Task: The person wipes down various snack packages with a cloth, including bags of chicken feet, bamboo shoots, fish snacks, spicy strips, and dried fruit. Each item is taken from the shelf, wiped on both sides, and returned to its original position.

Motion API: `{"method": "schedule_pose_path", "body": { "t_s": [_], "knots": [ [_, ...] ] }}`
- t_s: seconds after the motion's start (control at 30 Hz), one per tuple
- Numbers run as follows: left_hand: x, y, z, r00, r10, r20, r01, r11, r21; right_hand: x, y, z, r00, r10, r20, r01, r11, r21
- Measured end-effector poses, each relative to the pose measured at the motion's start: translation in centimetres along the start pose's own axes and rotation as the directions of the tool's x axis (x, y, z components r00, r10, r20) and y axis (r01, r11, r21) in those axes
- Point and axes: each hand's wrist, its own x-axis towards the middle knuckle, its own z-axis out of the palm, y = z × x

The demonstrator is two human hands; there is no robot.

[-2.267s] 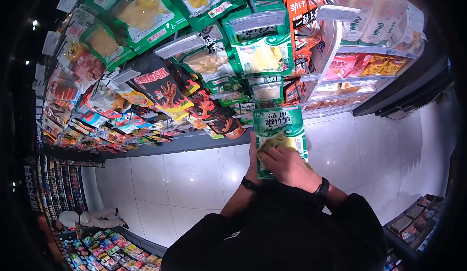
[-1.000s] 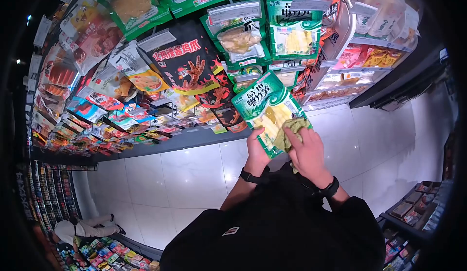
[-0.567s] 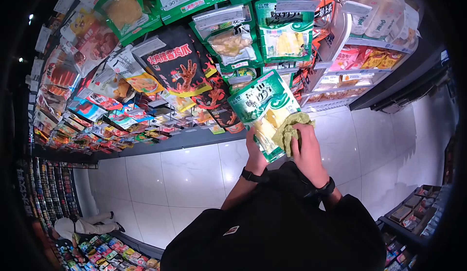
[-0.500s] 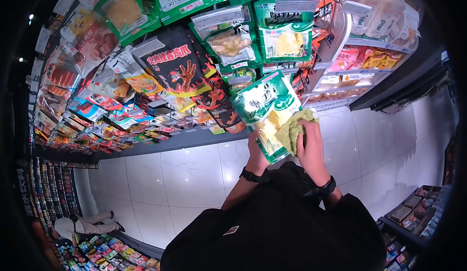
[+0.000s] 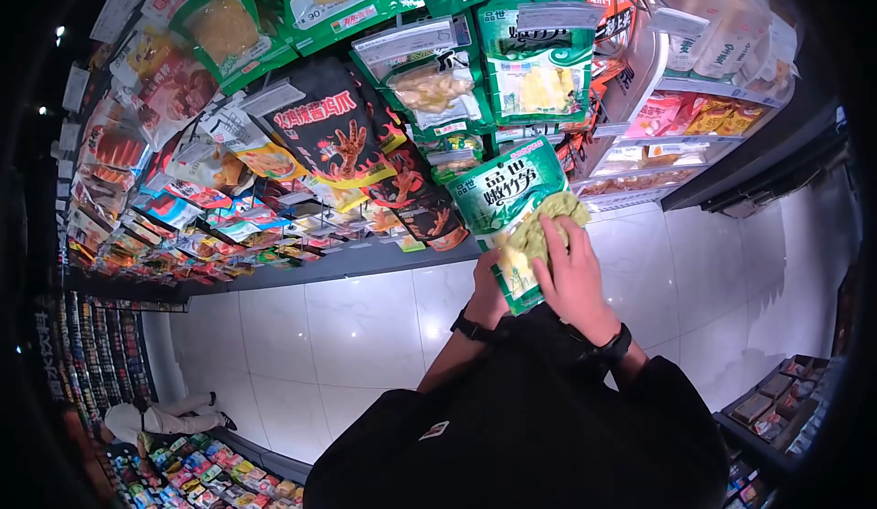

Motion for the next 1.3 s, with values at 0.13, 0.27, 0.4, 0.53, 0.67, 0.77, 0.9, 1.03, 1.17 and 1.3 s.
{"method": "schedule_pose_path", "body": {
  "t_s": [0.13, 0.27, 0.4, 0.53, 0.67, 0.77, 0.9, 1.03, 1.17, 1.3],
  "knots": [
    [-0.3, -0.1, 0.9, 0.998, -0.065, -0.019, 0.067, 0.991, 0.112, 3.3, 2.1, -1.5, 0.971, 0.146, -0.187, -0.159, 0.985, -0.061],
    [-0.3, 0.8, 1.0, 0.987, -0.133, -0.092, 0.139, 0.989, 0.059, 3.9, 2.1, -1.9, 0.989, 0.056, -0.137, -0.062, 0.997, -0.04],
    [0.0, 1.3, 0.7, 0.987, 0.013, 0.162, 0.005, 0.993, -0.115, 3.1, 1.5, -1.8, 0.999, -0.038, -0.038, 0.043, 0.993, 0.113],
    [0.9, 1.1, 2.2, 0.991, 0.124, 0.054, -0.123, 0.992, -0.03, 3.4, 1.5, -2.2, 0.997, -0.058, -0.053, 0.065, 0.99, 0.128],
    [1.3, 1.2, 1.7, 0.988, 0.153, 0.004, -0.152, 0.984, -0.092, 3.9, 1.0, -2.6, 0.991, 0.075, -0.115, -0.051, 0.978, 0.202],
    [2.3, -1.2, -2.6, 0.893, 0.193, 0.406, -0.032, 0.928, -0.372, 4.0, 1.4, -2.9, 0.992, -0.085, -0.088, 0.092, 0.993, 0.071],
    [2.3, -2.2, -3.3, 0.97, 0.081, 0.23, -0.036, 0.981, -0.193, 3.5, 1.7, -3.0, 0.969, -0.235, 0.076, 0.233, 0.972, 0.036],
    [2.5, -2.1, -3.1, 0.987, 0.042, 0.156, -0.025, 0.994, -0.11, 4.1, 2.0, -3.3, 0.958, -0.242, 0.155, 0.245, 0.97, -0.003],
    [2.5, -2.2, -1.9, 0.99, 0.007, 0.138, 0.007, 0.995, -0.1, 6.0, 3.0, -2.0, 0.994, -0.106, 0.005, 0.105, 0.985, -0.138],
    [2.5, -2.0, -1.5, 0.991, -0.005, 0.131, 0.016, 0.996, -0.088, 4.8, 0.9, -1.2, 0.955, -0.244, 0.169, 0.25, 0.968, -0.012]
  ]
}}
